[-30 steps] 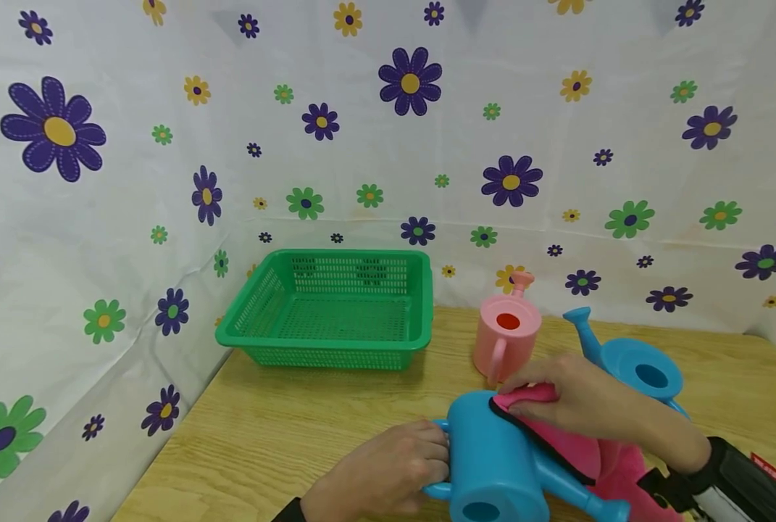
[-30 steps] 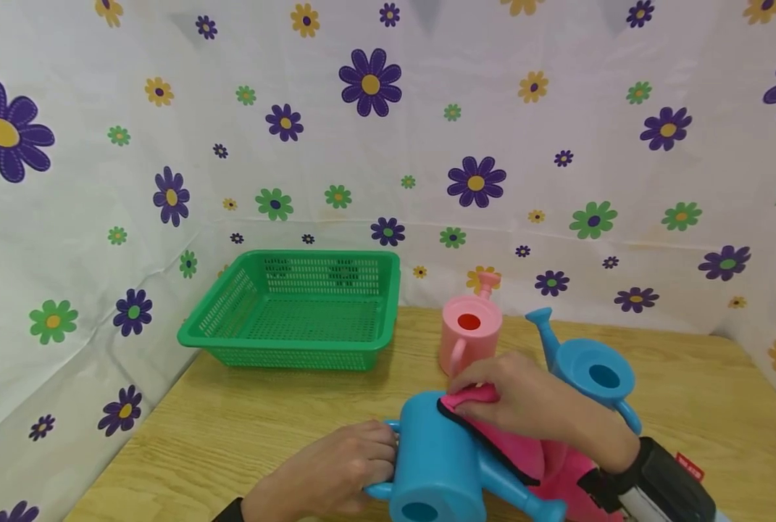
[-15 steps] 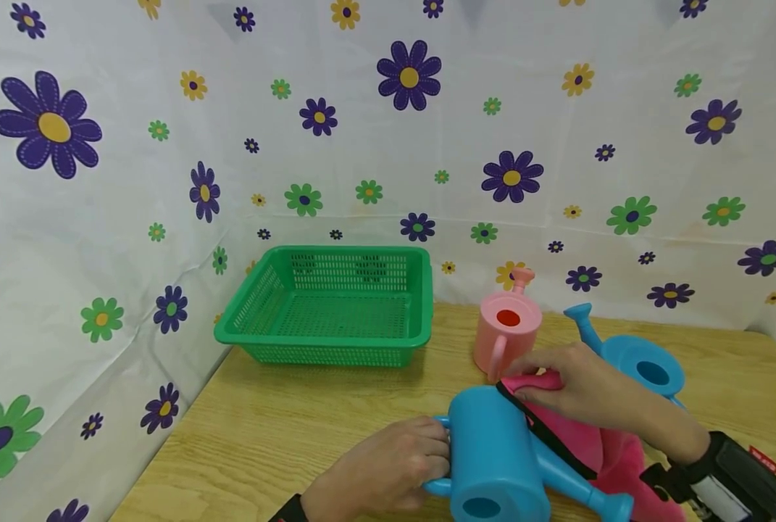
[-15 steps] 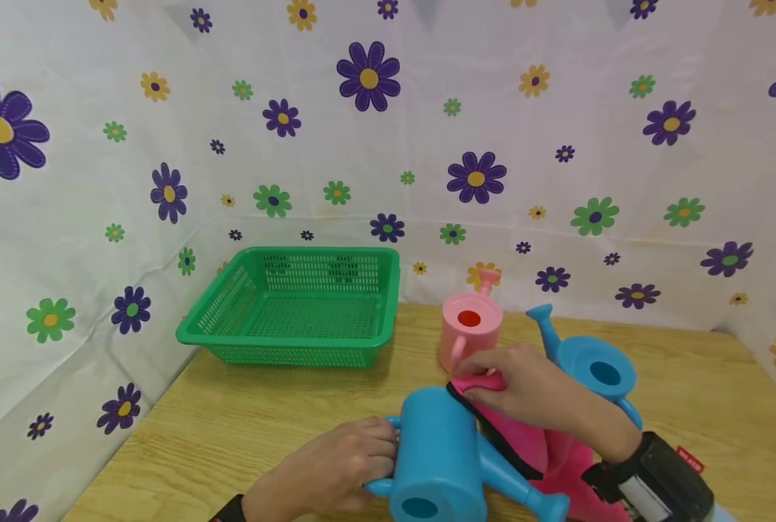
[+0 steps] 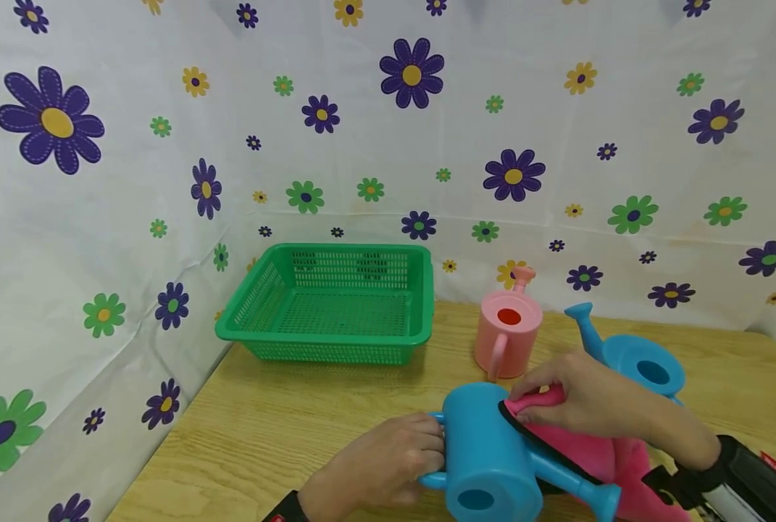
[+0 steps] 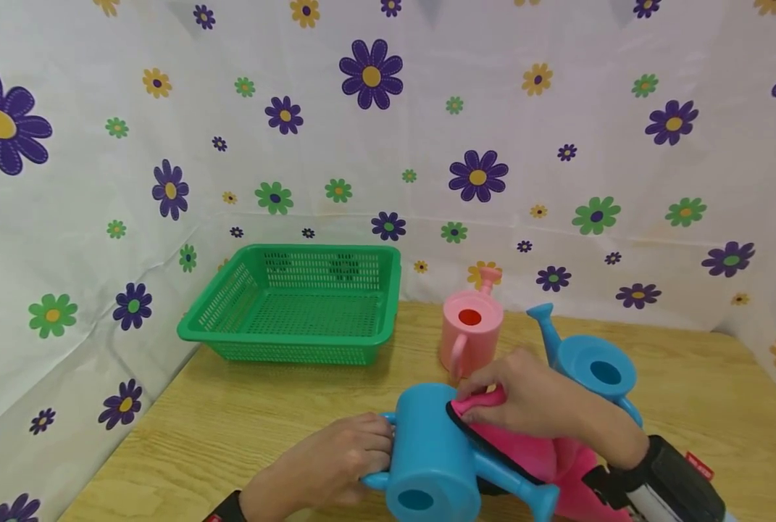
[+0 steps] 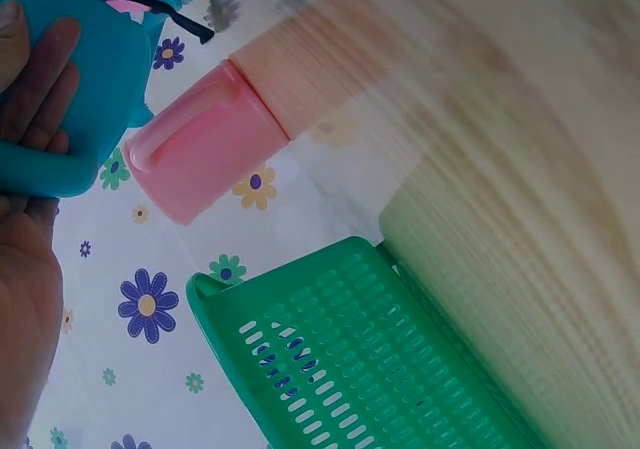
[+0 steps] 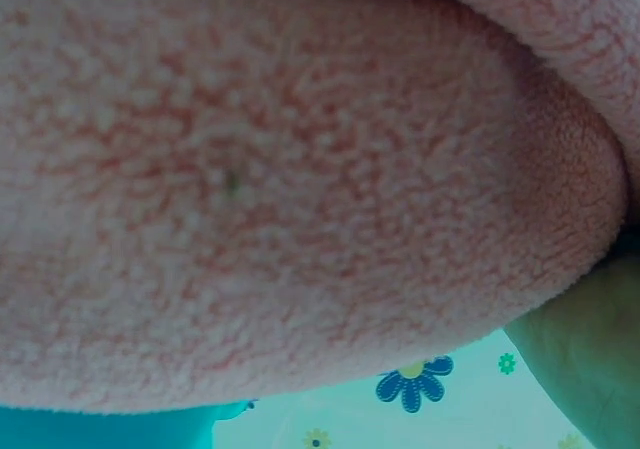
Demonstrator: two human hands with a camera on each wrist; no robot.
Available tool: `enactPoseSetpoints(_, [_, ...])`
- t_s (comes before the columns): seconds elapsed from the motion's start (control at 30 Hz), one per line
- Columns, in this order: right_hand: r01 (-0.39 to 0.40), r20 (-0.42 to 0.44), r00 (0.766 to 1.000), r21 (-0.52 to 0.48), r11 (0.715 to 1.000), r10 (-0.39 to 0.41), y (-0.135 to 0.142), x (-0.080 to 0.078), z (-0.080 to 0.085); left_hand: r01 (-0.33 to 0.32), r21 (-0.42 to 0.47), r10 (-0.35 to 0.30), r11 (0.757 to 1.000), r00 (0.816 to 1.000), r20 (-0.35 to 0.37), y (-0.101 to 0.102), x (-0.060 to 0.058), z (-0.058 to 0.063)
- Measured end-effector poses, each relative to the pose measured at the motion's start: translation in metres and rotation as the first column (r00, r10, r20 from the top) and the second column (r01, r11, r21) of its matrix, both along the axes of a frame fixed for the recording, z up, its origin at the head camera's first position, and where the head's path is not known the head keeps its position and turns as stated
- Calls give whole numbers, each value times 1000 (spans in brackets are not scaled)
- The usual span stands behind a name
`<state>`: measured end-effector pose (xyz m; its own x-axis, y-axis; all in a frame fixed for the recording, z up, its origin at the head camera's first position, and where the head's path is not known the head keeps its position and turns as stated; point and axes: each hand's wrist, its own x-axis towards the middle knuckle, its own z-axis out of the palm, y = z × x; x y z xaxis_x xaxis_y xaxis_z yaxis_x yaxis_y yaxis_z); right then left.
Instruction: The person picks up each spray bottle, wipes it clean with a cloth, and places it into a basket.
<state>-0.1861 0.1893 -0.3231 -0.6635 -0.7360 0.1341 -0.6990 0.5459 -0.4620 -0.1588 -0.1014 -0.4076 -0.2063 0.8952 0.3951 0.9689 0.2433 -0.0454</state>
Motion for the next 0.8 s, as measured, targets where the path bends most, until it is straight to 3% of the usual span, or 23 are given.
enactPoseSetpoints(0.43, [-102,139,985,4,995,100,-8,27,17,-29,0,29,1000,998,49,-2,-3,-5])
enactPoseSetpoints(0.63, [-115,143,984,64,991,105,-9,35,22,-16,0,16,1000,1000,22,-2,-4,-6])
enactPoseSetpoints(0.8, [-117,128,986,57,992,109,-9,36,22,-31,-15,31,999,999,17,-2,-4,-6])
